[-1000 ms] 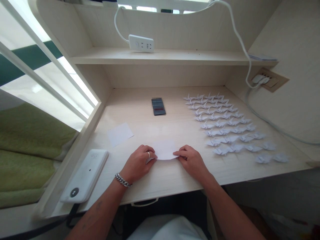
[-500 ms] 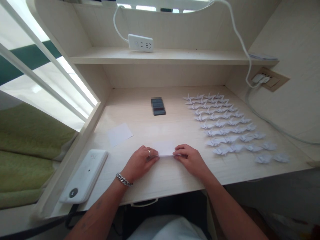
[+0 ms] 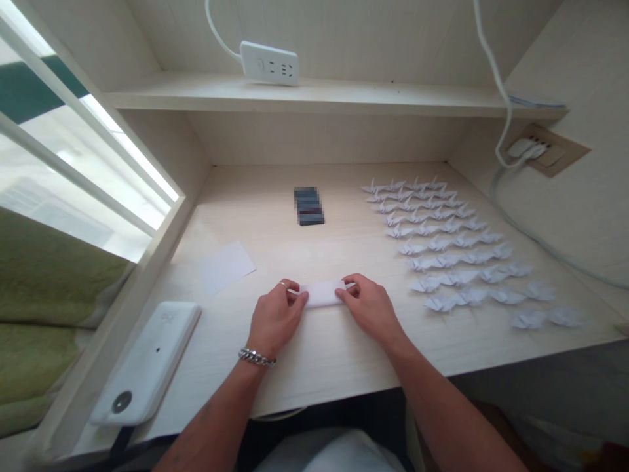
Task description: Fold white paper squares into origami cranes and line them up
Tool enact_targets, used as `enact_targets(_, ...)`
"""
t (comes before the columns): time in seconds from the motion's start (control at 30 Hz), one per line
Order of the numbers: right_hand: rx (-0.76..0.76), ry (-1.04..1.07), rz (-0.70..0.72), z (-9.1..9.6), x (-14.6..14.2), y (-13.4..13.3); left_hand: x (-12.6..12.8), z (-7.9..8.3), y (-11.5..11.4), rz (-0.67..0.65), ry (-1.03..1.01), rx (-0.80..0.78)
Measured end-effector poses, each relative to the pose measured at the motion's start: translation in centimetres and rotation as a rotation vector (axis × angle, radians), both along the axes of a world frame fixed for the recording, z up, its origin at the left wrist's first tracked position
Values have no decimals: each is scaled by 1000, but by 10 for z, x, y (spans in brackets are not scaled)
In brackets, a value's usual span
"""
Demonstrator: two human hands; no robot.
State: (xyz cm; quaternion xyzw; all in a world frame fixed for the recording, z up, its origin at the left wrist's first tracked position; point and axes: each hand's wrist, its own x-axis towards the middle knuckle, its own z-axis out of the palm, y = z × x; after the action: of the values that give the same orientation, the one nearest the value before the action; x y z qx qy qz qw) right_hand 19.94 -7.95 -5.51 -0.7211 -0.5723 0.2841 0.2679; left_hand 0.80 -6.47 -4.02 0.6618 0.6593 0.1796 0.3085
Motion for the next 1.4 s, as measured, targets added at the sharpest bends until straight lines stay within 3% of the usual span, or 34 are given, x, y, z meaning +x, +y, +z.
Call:
enact_targets(0.33, -55, -62, -62, 3, -2, 6, 4, -1, 2, 77, 98, -29)
enact_targets(0.67, -80, -122, -31, 3, 0, 9, 5, -1, 5, 131, 190, -78)
enact_targets(1.4, -142, -77, -66, 3, 2, 14, 2, -6, 10, 114, 226, -137)
